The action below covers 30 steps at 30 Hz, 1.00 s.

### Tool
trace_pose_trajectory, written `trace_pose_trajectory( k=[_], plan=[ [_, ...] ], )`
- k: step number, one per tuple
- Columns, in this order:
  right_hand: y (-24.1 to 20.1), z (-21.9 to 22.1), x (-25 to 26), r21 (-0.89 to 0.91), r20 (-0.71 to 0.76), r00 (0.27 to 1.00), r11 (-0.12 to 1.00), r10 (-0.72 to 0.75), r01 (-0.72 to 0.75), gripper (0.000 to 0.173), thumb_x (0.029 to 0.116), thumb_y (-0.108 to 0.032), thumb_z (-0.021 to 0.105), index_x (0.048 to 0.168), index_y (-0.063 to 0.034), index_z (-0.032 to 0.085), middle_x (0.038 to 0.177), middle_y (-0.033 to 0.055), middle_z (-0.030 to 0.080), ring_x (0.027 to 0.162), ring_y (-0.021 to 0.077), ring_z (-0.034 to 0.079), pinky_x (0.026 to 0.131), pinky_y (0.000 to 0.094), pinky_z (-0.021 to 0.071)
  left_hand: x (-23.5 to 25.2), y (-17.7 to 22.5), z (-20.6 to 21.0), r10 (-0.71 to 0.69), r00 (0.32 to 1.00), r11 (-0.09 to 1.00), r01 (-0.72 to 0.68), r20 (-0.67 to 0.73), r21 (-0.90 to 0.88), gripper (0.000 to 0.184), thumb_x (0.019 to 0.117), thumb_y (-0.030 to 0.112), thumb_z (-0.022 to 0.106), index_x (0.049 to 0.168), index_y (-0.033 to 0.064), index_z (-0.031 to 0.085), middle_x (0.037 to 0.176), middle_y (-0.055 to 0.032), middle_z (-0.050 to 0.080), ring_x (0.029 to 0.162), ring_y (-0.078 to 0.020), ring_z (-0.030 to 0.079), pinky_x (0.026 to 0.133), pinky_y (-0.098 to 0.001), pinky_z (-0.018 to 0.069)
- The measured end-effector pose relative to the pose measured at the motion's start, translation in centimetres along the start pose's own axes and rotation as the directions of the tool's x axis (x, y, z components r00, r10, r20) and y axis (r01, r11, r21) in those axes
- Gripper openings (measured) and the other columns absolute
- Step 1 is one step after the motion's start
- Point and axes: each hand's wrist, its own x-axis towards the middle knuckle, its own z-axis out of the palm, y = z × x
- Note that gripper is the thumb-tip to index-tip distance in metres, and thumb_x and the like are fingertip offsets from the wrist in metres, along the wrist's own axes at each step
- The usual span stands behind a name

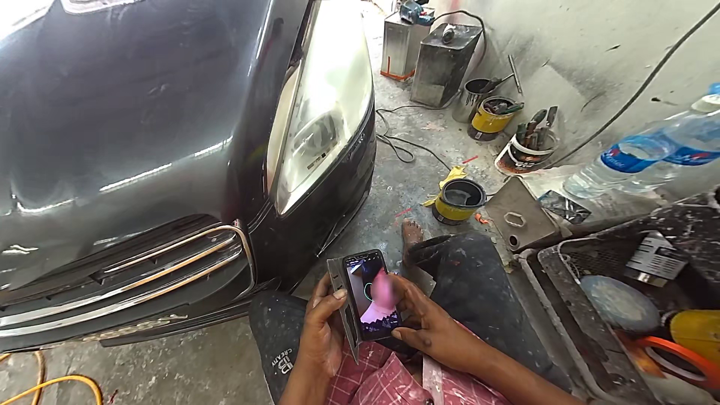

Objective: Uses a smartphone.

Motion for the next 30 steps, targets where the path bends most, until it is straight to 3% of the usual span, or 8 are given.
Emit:
trace_pose_trajectory(
  k=[30],
  plan=[
    [0.47,0.22,0.18,-0.015,-0.032,0.999,1.0,-0.008,0.008,0.095,0.0813,-0.009,0.074,0.161,-0.0151,0.023,0.139,0.0064,0.056,0.113,0.0157,0.066,0.087,0.0333,0.0622,0.02,-0.08,0.0,-0.015,1.0,1.0,0.016,-0.005,0.008,0.06,0.0855,0.012,0.065,0.143,0.0039,0.048,0.116,-0.0229,0.067,0.1,-0.0275,0.071,0.087,-0.0427,0.0607]
  ],
)
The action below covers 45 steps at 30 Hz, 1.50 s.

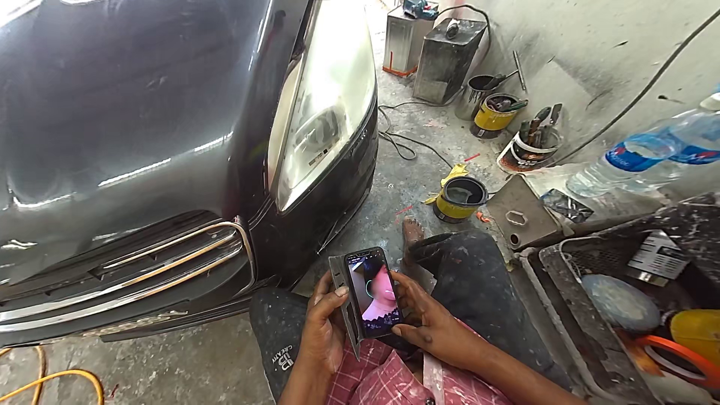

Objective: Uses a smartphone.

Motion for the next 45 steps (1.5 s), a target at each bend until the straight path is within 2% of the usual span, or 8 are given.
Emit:
trace_pose_trajectory(
  k=[5,10,18,21,30,45],
  plan=[
    [-0.52,-0.11,-0.18,0.005,0.011,0.998,0.998,0.058,-0.058,0.094,0.0812,-0.007,0.07,0.161,-0.0185,0.023,0.134,0.0071,0.059,0.109,0.0149,0.068,0.088,0.0325,0.0613,-0.11,-0.09,-0.14,0.005,1.0,1.0,-0.005,-0.002,0.018,0.056,0.086,0.014,0.064,0.141,0.0076,0.053,0.116,-0.0196,0.068,0.101,-0.0253,0.071,0.087,-0.0417,0.0604],
    [0.04,-0.13,-0.16,0.007,-0.008,1.0,1.0,0.029,-0.029,0.093,0.0766,-0.007,0.063,0.161,-0.0224,0.026,0.134,0.0034,0.061,0.109,0.013,0.068,0.087,0.0324,0.0606,-0.04,-0.27,-0.27,0.001,1.0,1.0,-0.001,-0.001,0.027,0.056,0.0859,0.016,0.066,0.14,0.0103,0.054,0.114,-0.0175,0.069,0.098,-0.0235,0.071,0.085,-0.041,0.0607],
    [0.2,-0.2,-0.14,0.015,-0.001,0.998,0.998,0.062,-0.062,0.092,0.0843,-0.011,0.072,0.161,-0.0251,0.024,0.137,0.0051,0.058,0.107,0.0152,0.068,0.086,0.0326,0.0618,0.06,-0.41,-0.28,0.006,1.0,1.0,-0.006,0.017,0.02,0.056,0.0863,0.017,0.068,0.141,0.0105,0.054,0.116,-0.0191,0.069,0.1,-0.0245,0.071,0.086,-0.0413,0.0606],
    [0.3,-0.13,-0.02,0.016,-0.019,0.999,0.999,0.038,-0.038,0.091,0.085,-0.011,0.073,0.161,-0.0229,0.024,0.136,0.0062,0.058,0.109,0.0154,0.068,0.087,0.0328,0.0619,0.11,-0.37,-0.15,-0.001,1.0,1.0,0.001,0.012,0.015,0.059,0.0855,0.016,0.067,0.142,0.0095,0.052,0.116,-0.0202,0.068,0.1,-0.0259,0.071,0.086,-0.0422,0.0607],
    [0.25,-0.02,-0.08,0.021,-0.037,0.999,1.0,0.02,-0.019,0.093,0.0837,-0.013,0.075,0.161,-0.0206,0.025,0.133,0.0066,0.059,0.108,0.0153,0.068,0.086,0.032,0.0621,0.23,-0.25,-0.1,-0.007,1.0,0.999,0.006,0.022,0.035,0.057,0.0872,0.016,0.065,0.142,0.0089,0.052,0.117,-0.0204,0.068,0.102,-0.0263,0.071,0.088,-0.0433,0.0604],
    [0.11,0.08,0.05,0.03,-0.033,0.999,0.999,0.025,-0.024,0.091,0.0842,-0.011,0.073,0.161,-0.022,0.025,0.134,0.0057,0.06,0.107,0.0153,0.069,0.086,0.0326,0.0625,0.3,-0.3,-0.33,0.008,1.0,1.0,-0.008,0.027,0.009,0.057,0.0854,0.016,0.067,0.141,0.0094,0.054,0.117,-0.0198,0.069,0.101,-0.0256,0.071,0.087,-0.0426,0.0606]
  ],
)
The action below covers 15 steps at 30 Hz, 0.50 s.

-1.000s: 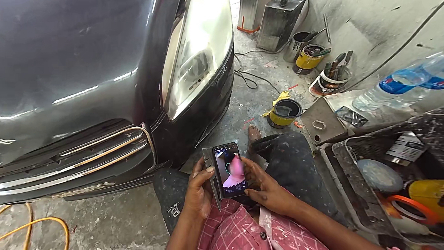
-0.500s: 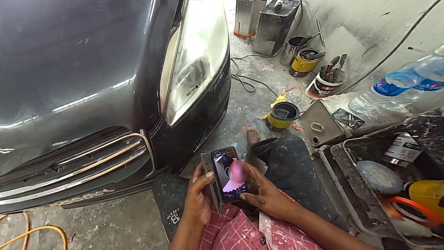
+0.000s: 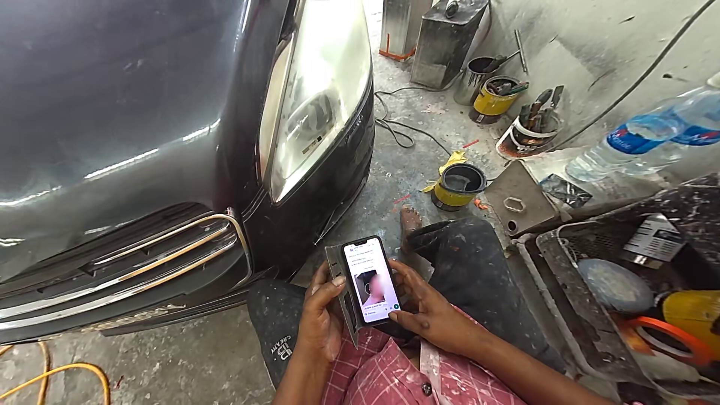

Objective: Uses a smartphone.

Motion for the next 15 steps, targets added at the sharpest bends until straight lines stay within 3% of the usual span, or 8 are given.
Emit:
trace_pose_trajectory(
  k=[15],
  plan=[
    [0.16,0.11,-0.23,0.002,-0.008,0.999,0.999,0.033,-0.033,0.09,0.0844,-0.01,0.072,0.161,-0.0239,0.026,0.135,0.0051,0.059,0.105,0.0156,0.069,0.085,0.0331,0.0625,-0.26,-0.1,-0.02,-0.003,1.0,1.0,0.003,0.009,0.012,0.056,0.087,0.016,0.067,0.141,0.011,0.054,0.117,-0.0182,0.069,0.1,-0.0245,0.072,0.086,-0.0416,0.0611]
  ],
)
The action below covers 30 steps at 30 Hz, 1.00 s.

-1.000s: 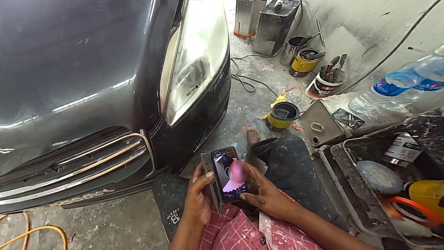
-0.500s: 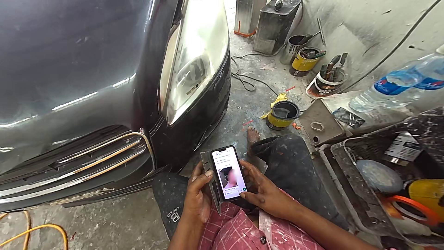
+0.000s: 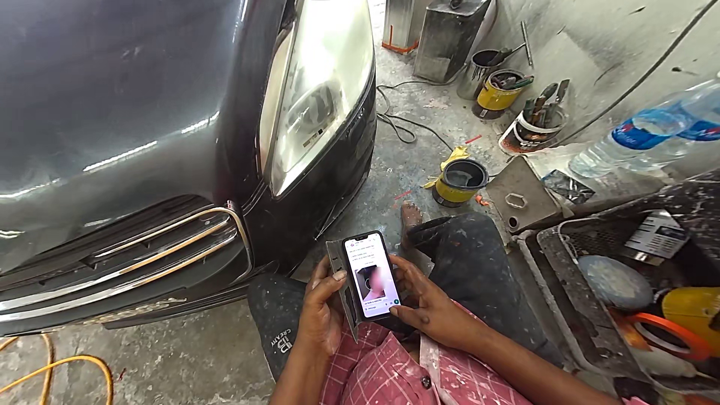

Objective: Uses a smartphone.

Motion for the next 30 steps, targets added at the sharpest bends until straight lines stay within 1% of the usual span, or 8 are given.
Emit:
trace_pose_trajectory(
  k=[7,19,30],
  plan=[
    [-0.28,-0.04,-0.01,-0.004,0.001,1.0,1.0,0.002,-0.002,0.09,0.0844,-0.01,0.072,0.16,-0.0245,0.027,0.134,0.0048,0.06,0.105,0.0152,0.069,0.085,0.0324,0.0625,-0.12,0.12,0.22,-0.004,1.0,1.0,0.004,-0.018,-0.012,0.056,0.0863,0.015,0.067,0.141,0.0108,0.054,0.116,-0.0186,0.069,0.099,-0.0244,0.072,0.085,-0.041,0.0614],
    [-0.28,-0.2,0.0,0.018,0.003,1.0,1.0,0.013,-0.013,0.093,0.0835,-0.008,0.073,0.161,-0.0264,0.025,0.133,0.0046,0.06,0.102,0.0162,0.071,0.084,0.0332,0.063,0.04,0.06,0.38,-0.003,1.0,1.0,0.003,-0.008,-0.019,0.054,0.0871,0.014,0.065,0.14,0.0095,0.055,0.115,-0.0191,0.069,0.099,-0.0249,0.072,0.085,-0.0414,0.0613],
    [-0.22,-0.2,-0.04,0.01,0.001,1.0,1.0,0.006,-0.006,0.091,0.0835,-0.008,0.072,0.16,-0.0265,0.027,0.133,0.0049,0.061,0.103,0.0165,0.071,0.084,0.0336,0.0631,0.11,0.02,0.32,-0.008,1.0,1.0,0.008,-0.014,-0.005,0.055,0.0872,0.015,0.066,0.141,0.0108,0.054,0.115,-0.0187,0.069,0.099,-0.025,0.072,0.086,-0.0416,0.0612]
  ],
)
